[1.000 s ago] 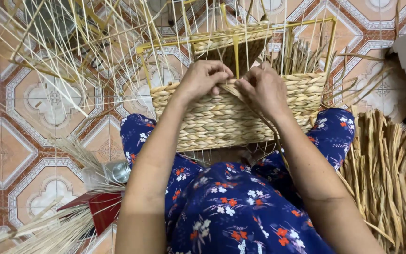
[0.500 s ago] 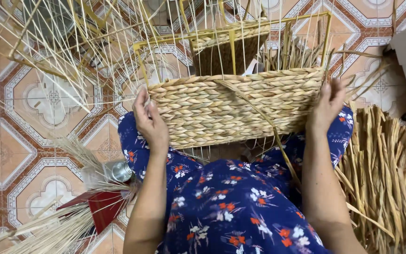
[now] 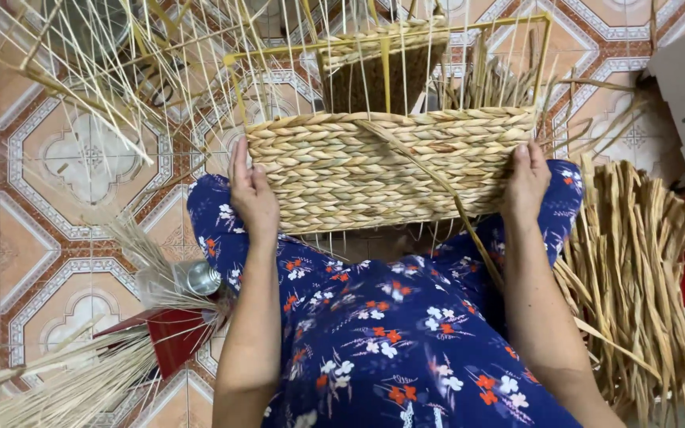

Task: The person weaves a basket by hand, interlacing dried plant stalks through a rectangular wire frame. They pick up individual stalks from a pile, thread them through the frame, and press them down to tighten the weave.

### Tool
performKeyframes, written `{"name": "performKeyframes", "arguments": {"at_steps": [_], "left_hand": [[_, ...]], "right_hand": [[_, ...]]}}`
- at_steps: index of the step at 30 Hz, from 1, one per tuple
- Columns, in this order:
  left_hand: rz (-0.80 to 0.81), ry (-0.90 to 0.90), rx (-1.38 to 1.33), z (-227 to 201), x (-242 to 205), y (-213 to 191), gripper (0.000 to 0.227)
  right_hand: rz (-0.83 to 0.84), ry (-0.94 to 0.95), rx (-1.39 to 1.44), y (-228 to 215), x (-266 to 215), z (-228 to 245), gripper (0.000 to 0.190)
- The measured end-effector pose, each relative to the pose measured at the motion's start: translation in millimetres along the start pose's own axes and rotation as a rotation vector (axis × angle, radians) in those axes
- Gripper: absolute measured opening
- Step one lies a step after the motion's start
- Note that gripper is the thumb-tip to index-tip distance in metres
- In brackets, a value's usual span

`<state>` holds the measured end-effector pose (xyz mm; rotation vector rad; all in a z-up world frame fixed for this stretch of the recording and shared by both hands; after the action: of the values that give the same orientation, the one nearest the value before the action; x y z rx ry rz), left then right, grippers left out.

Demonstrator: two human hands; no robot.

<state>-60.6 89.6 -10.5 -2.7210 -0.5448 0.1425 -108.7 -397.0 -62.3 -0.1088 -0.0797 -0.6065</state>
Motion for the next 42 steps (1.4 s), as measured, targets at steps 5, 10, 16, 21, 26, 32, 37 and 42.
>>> {"name": "performKeyframes", "arguments": {"at_steps": [5, 10, 16, 21, 26, 32, 37, 42], "left_hand": [[-0.027, 0.173, -0.068, 23, 3, 2, 0.061], [-0.034, 0.107, -0.06, 18, 2, 2, 0.06], [-0.051, 0.141, -0.122, 17, 2, 6, 0.058], [-0.148, 0.23, -0.119, 29, -4, 12, 0.05], [-0.107, 0.172, -0.192, 22, -3, 14, 0.046], [-0.129, 0.065, -0.178, 44, 9, 19, 0.042], [-0.126, 0.163, -0.263, 44, 9, 19, 0.04], [-0.113, 0.066, -0.263, 49, 13, 19, 0.04]], "right_hand": [[-0.087, -0.009, 0.08, -8, -10, -25, 0.029], [-0.127, -0.014, 0.017, -20, -23, -36, 0.025], [-0.138, -0.025, -0.029, -12, -23, -21, 0.026], [-0.158, -0.032, 0.152, -30, -32, -48, 0.027], [-0.115, -0.018, 0.06, -26, -33, -28, 0.03], [-0.025, -0.201, -0.445, -40, -34, 49, 0.041], [-0.291, -0.025, -0.512, -180, -38, 5, 0.025], [0.003, 0.59, -1.22, -234, -93, -60, 0.032]]}}
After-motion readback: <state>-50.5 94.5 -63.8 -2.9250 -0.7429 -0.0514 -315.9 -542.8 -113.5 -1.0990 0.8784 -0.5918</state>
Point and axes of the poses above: each hand's wrist, its own x-axis towards the middle knuckle, its own y-axis out of the palm, z = x × y, the point moved 5 cm from there along x, towards the middle knuckle, and after that the axes turned 2 degrees about -y, right-handed, at the moved point
